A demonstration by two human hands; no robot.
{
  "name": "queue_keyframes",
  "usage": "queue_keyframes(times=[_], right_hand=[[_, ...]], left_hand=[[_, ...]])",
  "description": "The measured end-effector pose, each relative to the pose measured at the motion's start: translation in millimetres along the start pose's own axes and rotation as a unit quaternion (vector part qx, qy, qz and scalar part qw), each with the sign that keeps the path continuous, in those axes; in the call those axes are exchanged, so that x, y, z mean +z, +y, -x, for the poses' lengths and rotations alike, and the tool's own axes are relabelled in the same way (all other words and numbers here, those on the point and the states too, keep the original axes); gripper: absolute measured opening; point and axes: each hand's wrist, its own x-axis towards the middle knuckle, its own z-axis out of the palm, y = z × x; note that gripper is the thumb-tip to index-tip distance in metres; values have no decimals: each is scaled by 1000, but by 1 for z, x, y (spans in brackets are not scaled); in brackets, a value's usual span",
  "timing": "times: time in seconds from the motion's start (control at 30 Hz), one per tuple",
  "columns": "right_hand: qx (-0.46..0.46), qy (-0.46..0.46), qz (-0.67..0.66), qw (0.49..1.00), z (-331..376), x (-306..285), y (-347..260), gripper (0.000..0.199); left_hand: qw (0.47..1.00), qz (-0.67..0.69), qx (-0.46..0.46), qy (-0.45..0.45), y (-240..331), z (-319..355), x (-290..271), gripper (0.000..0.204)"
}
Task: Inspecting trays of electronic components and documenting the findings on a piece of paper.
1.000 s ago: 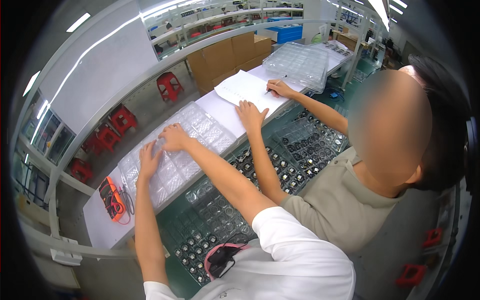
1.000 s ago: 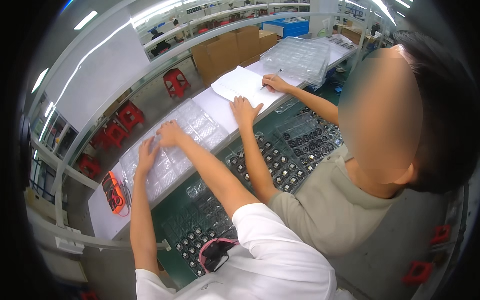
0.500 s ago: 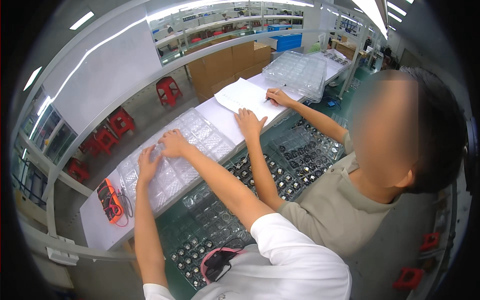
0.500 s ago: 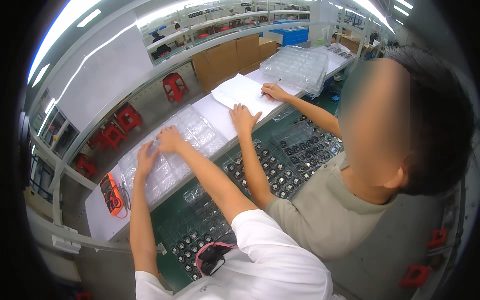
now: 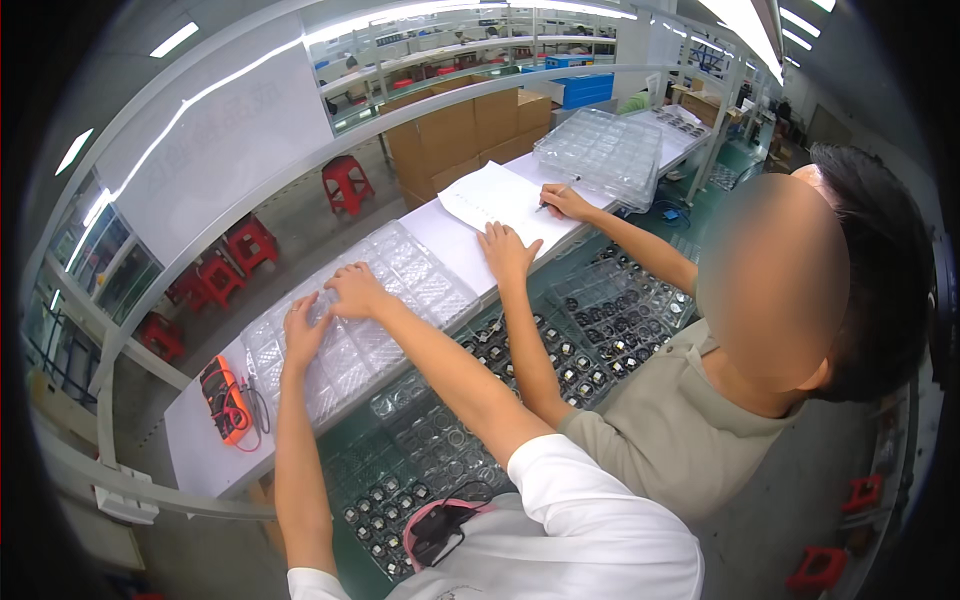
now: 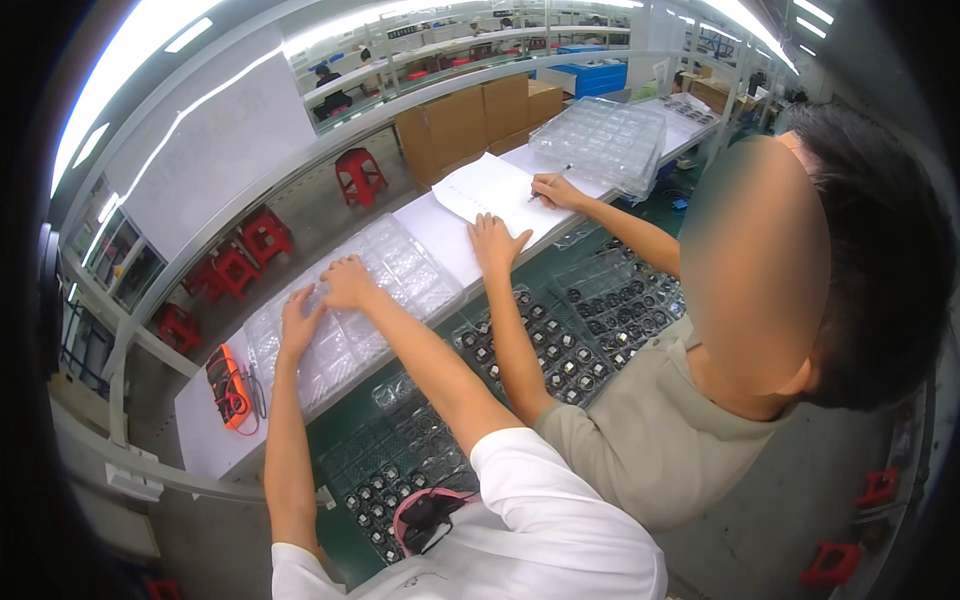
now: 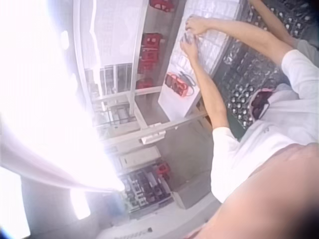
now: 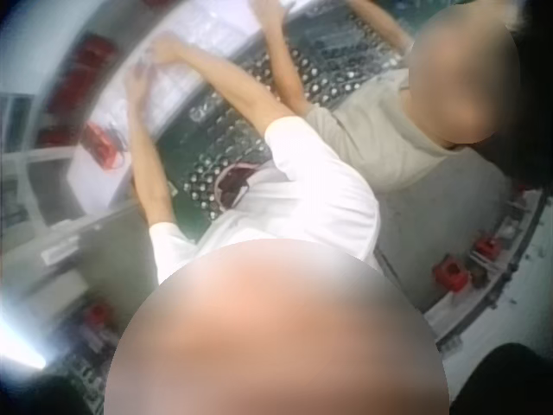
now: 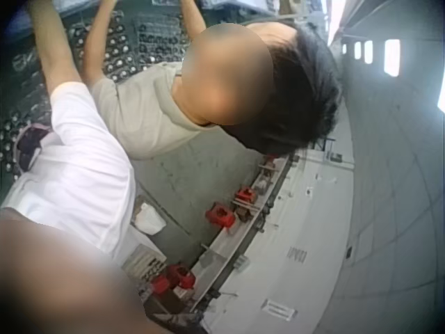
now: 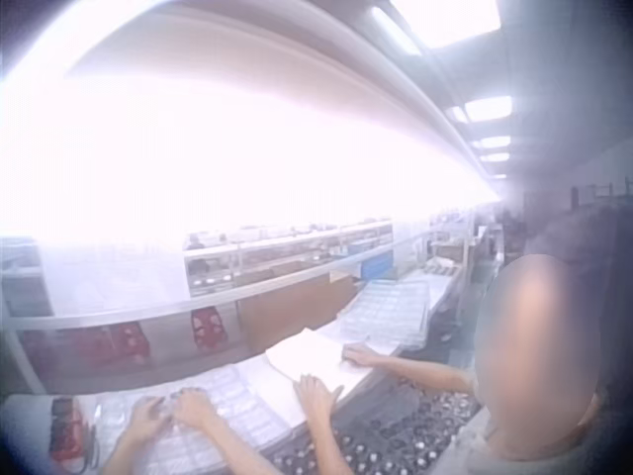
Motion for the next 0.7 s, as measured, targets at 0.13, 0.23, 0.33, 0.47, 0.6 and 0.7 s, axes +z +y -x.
queue_keyframes(times=[0.13, 0.23, 0.33, 0.47, 0.6, 0.7], right_hand=[[3, -1, 5, 1000, 0, 0, 1, 49], [5, -1, -5, 1000, 1, 1, 1, 49], [7, -1, -1, 1000, 0, 0, 3, 49], [10, -3, -6, 1000, 0, 1, 3, 49], [5, 6, -10, 1000, 1, 2, 3, 49], [3, 3, -7, 1000, 1, 2, 2, 49]], left_hand=[[1000, 0, -4, -2, -3, -1, 2, 49], [1000, -3, -14, -3, -1, -1, 2, 49], [1000, -9, -7, 3, 6, -1, 1, 49], [1000, -26, -11, -2, 13, 0, -2, 48], [999, -44, -7, 4, 15, 2, -2, 47], [999, -52, -4, 9, 14, 3, -2, 47]])
